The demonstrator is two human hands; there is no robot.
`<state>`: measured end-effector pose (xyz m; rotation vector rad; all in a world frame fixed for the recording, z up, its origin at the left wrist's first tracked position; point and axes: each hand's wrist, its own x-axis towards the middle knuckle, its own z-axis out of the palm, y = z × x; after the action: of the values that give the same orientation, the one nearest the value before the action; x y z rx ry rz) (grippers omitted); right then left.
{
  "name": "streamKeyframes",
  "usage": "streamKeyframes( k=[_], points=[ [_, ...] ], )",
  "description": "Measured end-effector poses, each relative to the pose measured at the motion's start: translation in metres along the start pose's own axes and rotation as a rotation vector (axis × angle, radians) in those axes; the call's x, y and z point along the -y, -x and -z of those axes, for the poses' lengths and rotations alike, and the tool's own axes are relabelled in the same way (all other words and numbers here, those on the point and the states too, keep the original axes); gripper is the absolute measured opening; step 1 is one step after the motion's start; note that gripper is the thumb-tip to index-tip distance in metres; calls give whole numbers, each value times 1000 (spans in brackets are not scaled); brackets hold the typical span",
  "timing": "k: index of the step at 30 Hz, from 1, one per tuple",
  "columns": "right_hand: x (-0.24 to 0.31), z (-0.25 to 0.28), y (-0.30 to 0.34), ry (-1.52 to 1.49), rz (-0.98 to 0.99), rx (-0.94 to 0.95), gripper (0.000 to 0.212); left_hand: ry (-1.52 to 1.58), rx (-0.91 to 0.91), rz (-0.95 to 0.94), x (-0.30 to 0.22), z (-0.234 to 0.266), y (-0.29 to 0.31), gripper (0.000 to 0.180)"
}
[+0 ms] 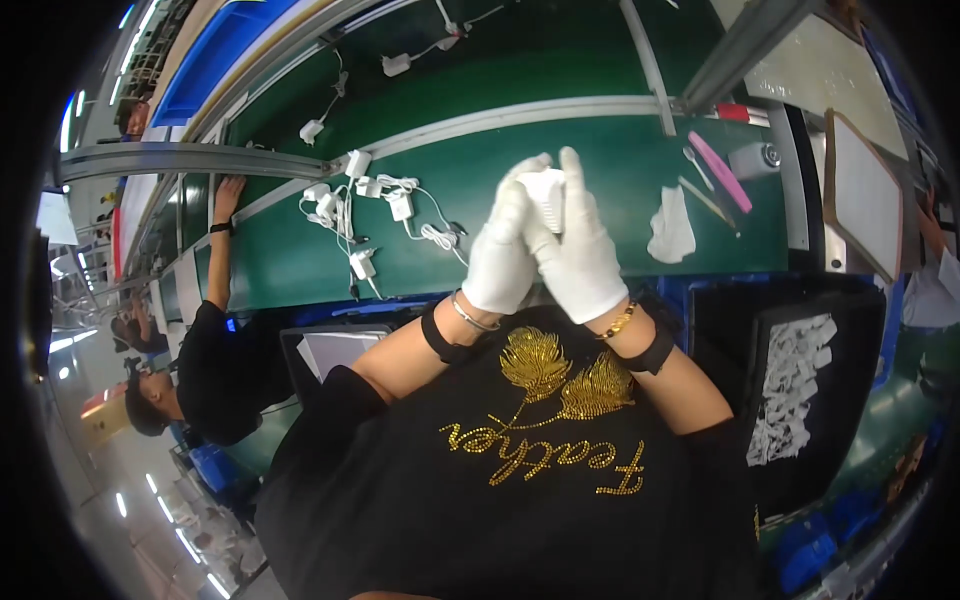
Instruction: The person picks up power adapters from a table, wipes them with a cloth, and turns them over to inspect them before placing them into a black bin.
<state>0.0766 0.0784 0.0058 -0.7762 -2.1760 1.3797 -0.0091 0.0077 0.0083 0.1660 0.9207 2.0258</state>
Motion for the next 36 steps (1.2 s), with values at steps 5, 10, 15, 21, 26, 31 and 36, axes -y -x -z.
streamKeyframes(
  k=[5,10,15,21,26,31,36],
  points=[
    [-6,13,-19,-986,-331,22,65,-991,79,-250,-33,49,-86,55],
    [-8,13,-30,-1269,-394,99,60,-1767,-313,-716,-106,180,-265,75],
    [-7,-3,-13,-1221,-493,-41,58,-2211,-377,-485,-151,252,-374,60],
    [13,-20,-19,-1298,-711,-107,55,-2488,-131,72,-160,327,-397,32],
    [11,-17,-37,-1506,-732,-386,49,-2648,170,53,-191,198,-328,40],
    [3,-17,-55,-1635,-659,-163,52,-2635,147,331,-285,404,-322,43],
    [-13,-14,-48,-1723,-481,105,58,-2259,-247,168,-242,373,-318,56]
  ],
)
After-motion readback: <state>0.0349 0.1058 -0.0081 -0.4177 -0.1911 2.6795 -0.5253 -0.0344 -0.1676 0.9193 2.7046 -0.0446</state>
